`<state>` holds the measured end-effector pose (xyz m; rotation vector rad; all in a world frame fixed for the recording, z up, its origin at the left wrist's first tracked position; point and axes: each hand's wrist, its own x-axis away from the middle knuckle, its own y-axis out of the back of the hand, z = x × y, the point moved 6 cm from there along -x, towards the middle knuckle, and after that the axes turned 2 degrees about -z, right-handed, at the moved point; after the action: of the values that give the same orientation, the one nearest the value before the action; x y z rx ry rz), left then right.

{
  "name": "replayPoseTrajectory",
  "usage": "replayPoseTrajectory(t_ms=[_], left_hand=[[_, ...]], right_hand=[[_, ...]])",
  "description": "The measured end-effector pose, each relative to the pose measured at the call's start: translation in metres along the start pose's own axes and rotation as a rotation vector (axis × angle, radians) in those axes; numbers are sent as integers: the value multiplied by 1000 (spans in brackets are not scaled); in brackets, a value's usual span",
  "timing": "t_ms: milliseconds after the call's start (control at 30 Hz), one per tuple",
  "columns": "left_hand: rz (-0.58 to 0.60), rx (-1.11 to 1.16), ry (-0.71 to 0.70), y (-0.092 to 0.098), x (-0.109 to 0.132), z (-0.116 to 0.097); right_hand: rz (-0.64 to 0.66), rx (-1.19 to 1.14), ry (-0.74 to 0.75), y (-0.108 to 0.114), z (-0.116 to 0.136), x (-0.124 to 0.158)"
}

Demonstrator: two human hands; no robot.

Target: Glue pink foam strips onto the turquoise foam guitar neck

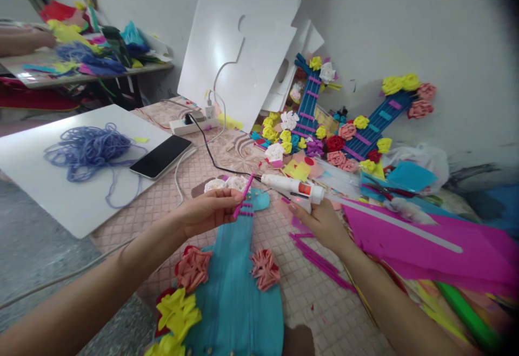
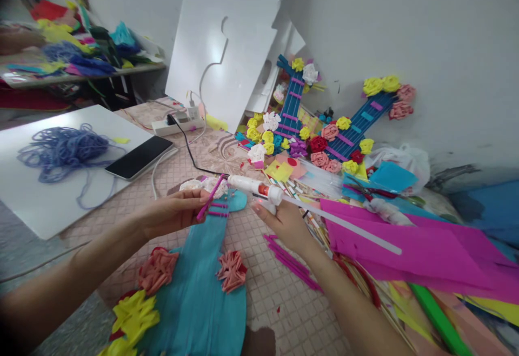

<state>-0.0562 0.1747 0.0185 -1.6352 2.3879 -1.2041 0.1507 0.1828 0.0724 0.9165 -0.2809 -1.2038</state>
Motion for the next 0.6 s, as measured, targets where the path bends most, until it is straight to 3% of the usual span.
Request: replayPoseTrajectory(t_ms=[433,600], left_hand=[[15,-18,-18,-1,0,-2],[3,-19,-38,-4,-1,-6]], right_hand=[[8,-9,25,0,3,5],[100,-47,-4,-6,2,15]])
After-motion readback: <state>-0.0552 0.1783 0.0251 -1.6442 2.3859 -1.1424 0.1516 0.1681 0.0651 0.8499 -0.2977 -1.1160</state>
